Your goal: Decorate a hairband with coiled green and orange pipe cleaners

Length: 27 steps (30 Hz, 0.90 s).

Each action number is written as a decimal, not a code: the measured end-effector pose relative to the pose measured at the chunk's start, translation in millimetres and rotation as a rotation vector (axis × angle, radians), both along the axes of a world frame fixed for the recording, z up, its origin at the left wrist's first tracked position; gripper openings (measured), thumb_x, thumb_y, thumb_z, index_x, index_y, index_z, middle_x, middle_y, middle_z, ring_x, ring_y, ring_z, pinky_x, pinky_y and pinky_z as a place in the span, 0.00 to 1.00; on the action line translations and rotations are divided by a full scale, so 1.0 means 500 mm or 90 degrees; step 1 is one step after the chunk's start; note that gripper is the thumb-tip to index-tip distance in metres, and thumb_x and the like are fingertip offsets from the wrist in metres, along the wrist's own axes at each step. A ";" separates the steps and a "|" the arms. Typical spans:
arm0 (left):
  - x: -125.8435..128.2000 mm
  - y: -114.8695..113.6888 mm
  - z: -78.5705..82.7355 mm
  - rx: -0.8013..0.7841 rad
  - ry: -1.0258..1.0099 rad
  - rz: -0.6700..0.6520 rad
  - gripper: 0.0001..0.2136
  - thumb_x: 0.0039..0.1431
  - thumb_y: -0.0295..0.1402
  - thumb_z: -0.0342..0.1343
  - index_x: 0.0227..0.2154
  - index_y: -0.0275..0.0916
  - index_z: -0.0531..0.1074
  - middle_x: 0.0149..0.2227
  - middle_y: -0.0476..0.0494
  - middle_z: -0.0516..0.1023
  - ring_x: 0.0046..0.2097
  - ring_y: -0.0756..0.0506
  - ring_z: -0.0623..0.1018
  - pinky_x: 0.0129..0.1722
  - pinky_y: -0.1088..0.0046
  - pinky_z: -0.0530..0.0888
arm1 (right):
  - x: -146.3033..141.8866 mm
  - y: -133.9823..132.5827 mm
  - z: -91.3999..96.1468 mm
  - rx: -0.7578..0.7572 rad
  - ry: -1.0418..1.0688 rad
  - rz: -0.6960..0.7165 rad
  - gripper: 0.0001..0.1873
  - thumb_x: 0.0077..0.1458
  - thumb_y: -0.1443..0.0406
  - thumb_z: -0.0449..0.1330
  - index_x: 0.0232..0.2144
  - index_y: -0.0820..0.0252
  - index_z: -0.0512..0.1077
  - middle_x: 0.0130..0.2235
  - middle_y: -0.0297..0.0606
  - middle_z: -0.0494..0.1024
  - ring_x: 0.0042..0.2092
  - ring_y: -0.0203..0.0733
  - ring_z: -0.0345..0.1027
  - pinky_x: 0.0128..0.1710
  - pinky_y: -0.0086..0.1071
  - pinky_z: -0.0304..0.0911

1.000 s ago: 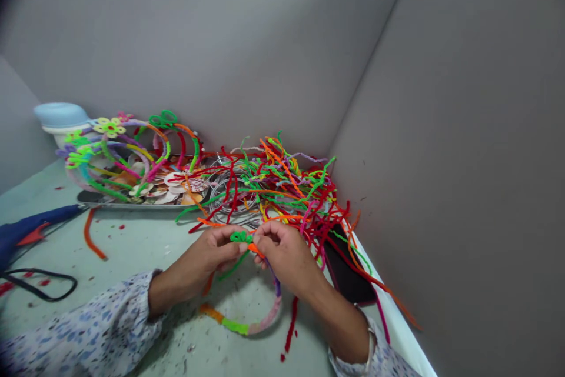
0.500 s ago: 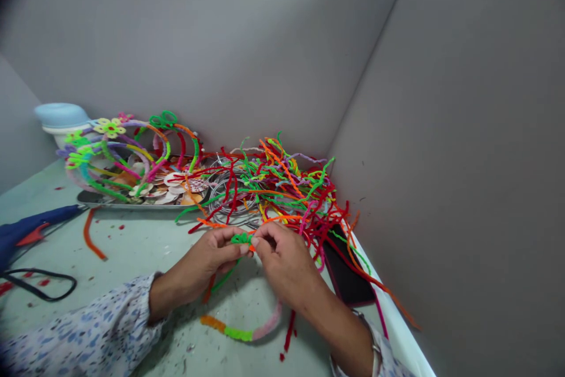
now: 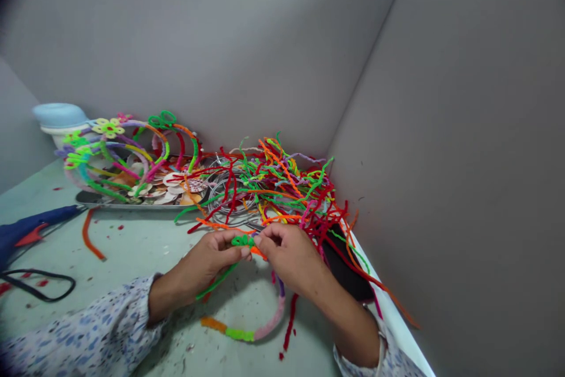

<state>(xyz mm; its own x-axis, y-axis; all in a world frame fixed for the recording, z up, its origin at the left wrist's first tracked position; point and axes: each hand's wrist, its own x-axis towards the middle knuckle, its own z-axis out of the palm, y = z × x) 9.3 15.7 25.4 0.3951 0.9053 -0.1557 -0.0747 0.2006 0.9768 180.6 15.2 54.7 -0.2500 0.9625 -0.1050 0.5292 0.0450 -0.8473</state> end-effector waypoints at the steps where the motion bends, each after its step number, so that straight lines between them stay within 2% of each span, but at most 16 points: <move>1: 0.000 -0.001 -0.002 0.008 0.006 -0.005 0.08 0.47 0.28 0.56 0.32 0.36 0.75 0.28 0.51 0.74 0.29 0.52 0.67 0.30 0.77 0.62 | -0.001 0.000 -0.002 -0.005 0.001 0.001 0.12 0.54 0.61 0.54 0.23 0.61 0.67 0.20 0.27 0.60 0.23 0.31 0.51 0.22 0.25 0.47; 6: -0.002 -0.003 -0.016 0.046 0.023 -0.025 0.07 0.49 0.28 0.55 0.32 0.36 0.75 0.28 0.50 0.74 0.28 0.51 0.67 0.30 0.77 0.61 | 0.000 0.004 -0.016 -0.026 0.012 0.009 0.13 0.55 0.60 0.52 0.22 0.60 0.65 0.20 0.28 0.61 0.22 0.31 0.54 0.21 0.25 0.49; 13: 0.001 0.001 -0.025 0.024 0.014 0.001 0.05 0.49 0.29 0.55 0.29 0.36 0.74 0.26 0.52 0.72 0.28 0.52 0.66 0.30 0.77 0.61 | 0.004 0.008 -0.023 -0.033 0.031 0.041 0.13 0.55 0.57 0.53 0.26 0.59 0.66 0.21 0.28 0.64 0.22 0.31 0.56 0.21 0.25 0.50; 21: 0.007 -0.002 -0.023 0.017 0.025 0.042 0.06 0.47 0.29 0.57 0.31 0.35 0.73 0.28 0.49 0.73 0.29 0.52 0.68 0.31 0.77 0.63 | -0.010 0.003 -0.023 0.052 -0.027 -0.009 0.12 0.54 0.61 0.54 0.22 0.59 0.63 0.21 0.28 0.63 0.22 0.31 0.54 0.21 0.24 0.48; 24: 0.007 -0.004 -0.020 -0.016 0.029 0.042 0.07 0.48 0.31 0.57 0.31 0.35 0.73 0.26 0.50 0.72 0.25 0.54 0.64 0.24 0.79 0.59 | -0.009 0.002 -0.023 0.073 -0.039 -0.006 0.11 0.54 0.62 0.54 0.22 0.59 0.64 0.21 0.28 0.64 0.23 0.31 0.54 0.21 0.24 0.48; 27: 0.002 -0.005 -0.024 -0.033 0.069 0.017 0.09 0.51 0.37 0.56 0.27 0.35 0.73 0.18 0.55 0.63 0.20 0.55 0.55 0.20 0.78 0.51 | -0.008 0.002 -0.025 0.080 -0.035 0.000 0.11 0.54 0.61 0.53 0.22 0.59 0.65 0.22 0.29 0.64 0.24 0.32 0.56 0.22 0.25 0.50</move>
